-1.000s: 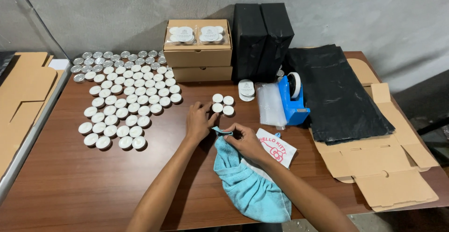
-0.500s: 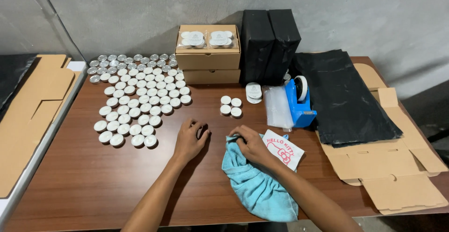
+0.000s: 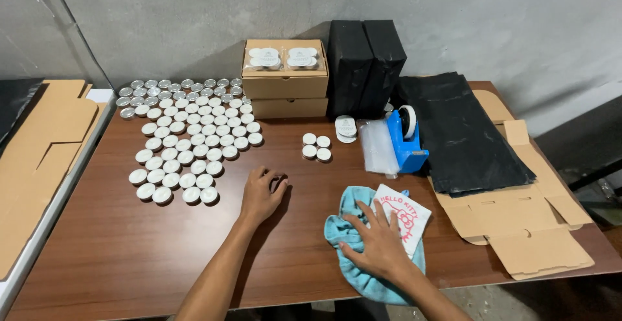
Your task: Cleaning small white candle holders with a cloth and placing them into a plastic bag
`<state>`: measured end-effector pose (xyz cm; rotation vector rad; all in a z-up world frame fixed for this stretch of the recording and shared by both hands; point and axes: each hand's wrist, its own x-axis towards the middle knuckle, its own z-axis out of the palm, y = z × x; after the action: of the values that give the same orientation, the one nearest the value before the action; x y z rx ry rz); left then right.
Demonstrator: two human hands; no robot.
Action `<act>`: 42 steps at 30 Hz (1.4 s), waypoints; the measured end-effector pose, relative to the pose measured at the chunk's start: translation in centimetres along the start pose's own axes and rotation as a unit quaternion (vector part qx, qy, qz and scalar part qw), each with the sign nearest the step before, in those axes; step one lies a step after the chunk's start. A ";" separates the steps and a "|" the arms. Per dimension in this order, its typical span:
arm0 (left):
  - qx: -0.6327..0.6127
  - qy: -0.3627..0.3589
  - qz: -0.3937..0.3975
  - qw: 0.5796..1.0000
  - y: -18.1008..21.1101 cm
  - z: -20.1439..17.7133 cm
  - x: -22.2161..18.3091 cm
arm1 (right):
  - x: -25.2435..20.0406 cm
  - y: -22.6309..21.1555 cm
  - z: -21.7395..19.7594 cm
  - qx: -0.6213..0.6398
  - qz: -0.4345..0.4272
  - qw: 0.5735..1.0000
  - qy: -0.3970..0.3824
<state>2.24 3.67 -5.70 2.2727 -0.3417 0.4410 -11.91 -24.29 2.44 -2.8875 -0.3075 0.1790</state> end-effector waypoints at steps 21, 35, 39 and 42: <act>0.007 -0.013 -0.015 1.000 1.2 -1.1 0.3 | 6.6 12.4 -1.5 -0.113 -0.042 0.928 0.353; 0.005 -0.006 -0.014 1.000 1.8 -1.6 0.2 | 12.3 12.7 -1.6 -0.238 -0.021 0.937 0.255; 0.005 -0.005 -0.015 1.000 2.1 -1.6 0.2 | 11.8 12.2 -1.5 -0.234 -0.014 0.930 0.283; 0.002 -0.007 -0.016 1.000 1.6 -1.4 0.2 | 11.7 11.9 -1.4 -0.235 -0.006 0.924 0.302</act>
<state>1.49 3.61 -3.67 2.2829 -0.3121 0.4087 1.96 -33.35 -0.25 -3.1925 -0.2761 -0.8912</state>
